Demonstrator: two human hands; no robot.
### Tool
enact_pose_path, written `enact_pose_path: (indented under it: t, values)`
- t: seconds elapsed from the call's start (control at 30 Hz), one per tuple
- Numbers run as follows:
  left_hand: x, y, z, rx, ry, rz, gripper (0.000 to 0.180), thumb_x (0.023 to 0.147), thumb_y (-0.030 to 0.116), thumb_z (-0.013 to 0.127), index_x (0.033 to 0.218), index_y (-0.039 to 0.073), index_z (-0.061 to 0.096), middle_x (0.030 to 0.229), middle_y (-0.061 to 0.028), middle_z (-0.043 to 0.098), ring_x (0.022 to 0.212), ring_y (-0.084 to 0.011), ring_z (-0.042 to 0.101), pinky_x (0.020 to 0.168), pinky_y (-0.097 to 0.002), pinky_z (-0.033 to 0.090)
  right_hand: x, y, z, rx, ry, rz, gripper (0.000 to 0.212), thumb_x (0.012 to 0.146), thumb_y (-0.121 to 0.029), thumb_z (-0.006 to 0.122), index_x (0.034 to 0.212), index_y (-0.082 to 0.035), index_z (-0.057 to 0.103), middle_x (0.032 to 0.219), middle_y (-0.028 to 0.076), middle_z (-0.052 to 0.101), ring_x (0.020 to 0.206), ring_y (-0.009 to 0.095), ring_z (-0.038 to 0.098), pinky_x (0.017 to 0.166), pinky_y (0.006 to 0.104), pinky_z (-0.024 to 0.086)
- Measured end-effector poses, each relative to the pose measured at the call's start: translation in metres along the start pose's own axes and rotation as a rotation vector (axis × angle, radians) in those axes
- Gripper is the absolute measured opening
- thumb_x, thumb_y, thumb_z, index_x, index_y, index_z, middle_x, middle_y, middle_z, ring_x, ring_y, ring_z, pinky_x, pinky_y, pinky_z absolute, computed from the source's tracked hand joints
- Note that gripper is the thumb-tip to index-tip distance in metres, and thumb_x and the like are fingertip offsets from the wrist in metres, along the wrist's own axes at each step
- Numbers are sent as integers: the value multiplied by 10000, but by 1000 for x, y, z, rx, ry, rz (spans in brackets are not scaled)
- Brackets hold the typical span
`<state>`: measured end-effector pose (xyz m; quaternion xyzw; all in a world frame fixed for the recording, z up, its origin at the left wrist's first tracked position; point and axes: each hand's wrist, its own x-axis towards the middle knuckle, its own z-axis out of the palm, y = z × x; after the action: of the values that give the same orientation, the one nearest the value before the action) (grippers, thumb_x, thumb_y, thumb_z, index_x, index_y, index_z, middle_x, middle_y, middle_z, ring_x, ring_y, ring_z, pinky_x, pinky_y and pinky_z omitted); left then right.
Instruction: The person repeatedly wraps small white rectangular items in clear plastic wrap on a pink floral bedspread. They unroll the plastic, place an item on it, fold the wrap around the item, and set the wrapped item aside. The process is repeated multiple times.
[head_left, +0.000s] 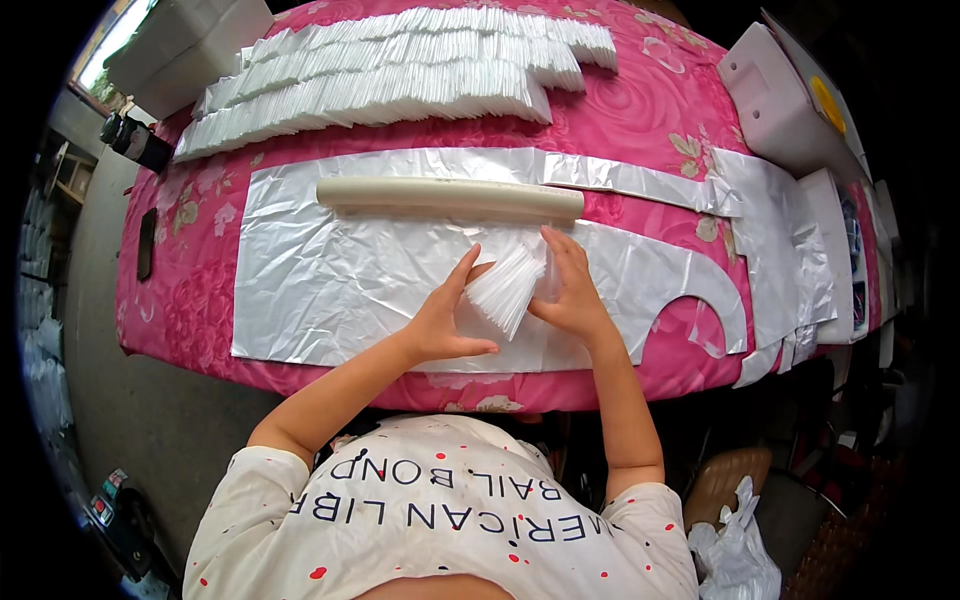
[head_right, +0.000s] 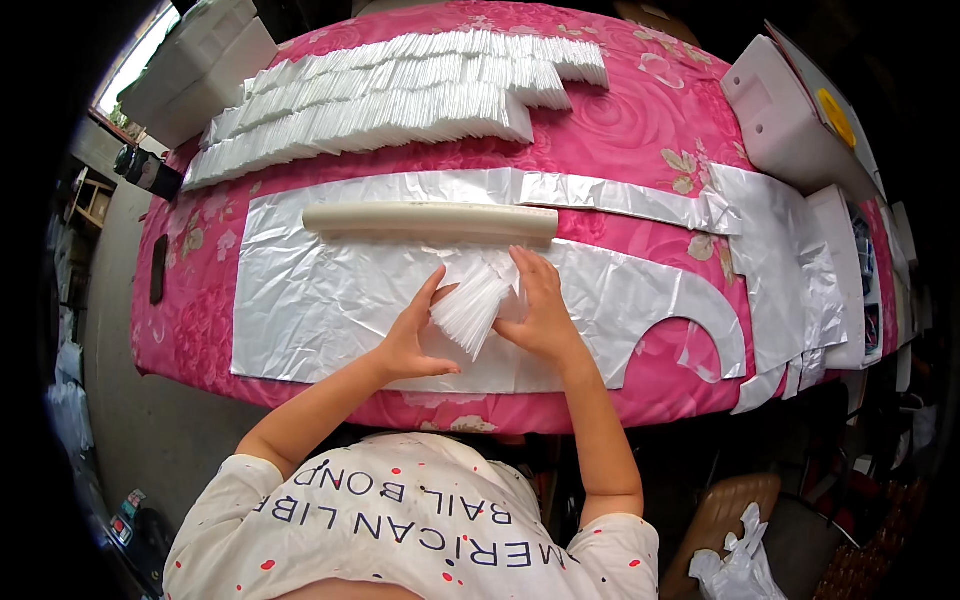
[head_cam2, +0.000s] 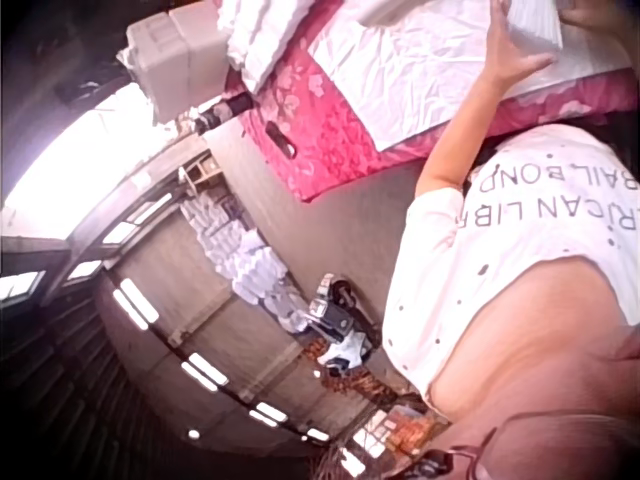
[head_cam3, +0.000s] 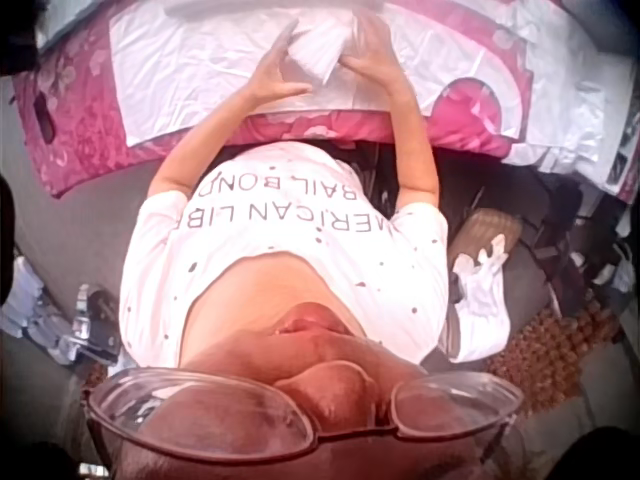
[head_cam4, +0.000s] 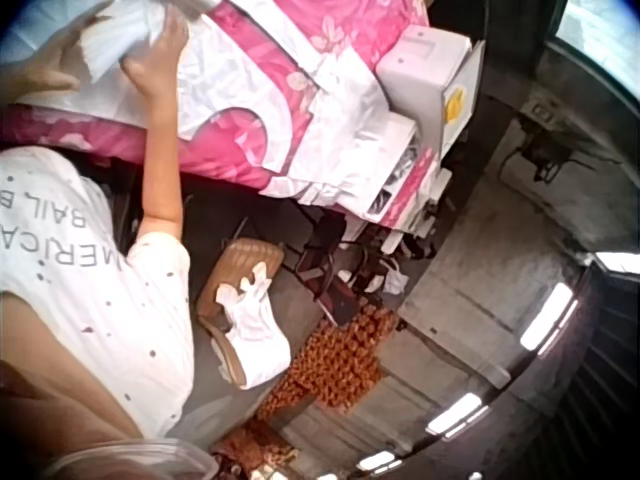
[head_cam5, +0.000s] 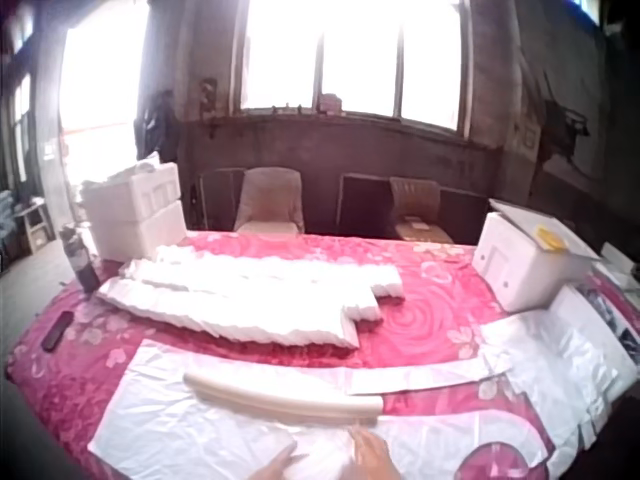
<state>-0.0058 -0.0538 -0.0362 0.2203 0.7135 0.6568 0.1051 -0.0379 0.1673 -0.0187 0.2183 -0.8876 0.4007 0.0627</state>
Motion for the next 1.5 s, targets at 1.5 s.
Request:
enact_pose_path:
  t: [1.5]
  values:
    - [-26, 31, 44, 236, -158, -16, 873, 669, 229, 725, 1382, 32, 261, 1423, -250, 181, 1316, -393, 204, 1051, -442, 273, -8, -89, 16, -458, 3, 641, 406, 775, -248, 595, 1079, 18, 557, 906, 180, 600, 830, 349, 609, 697, 432, 491]
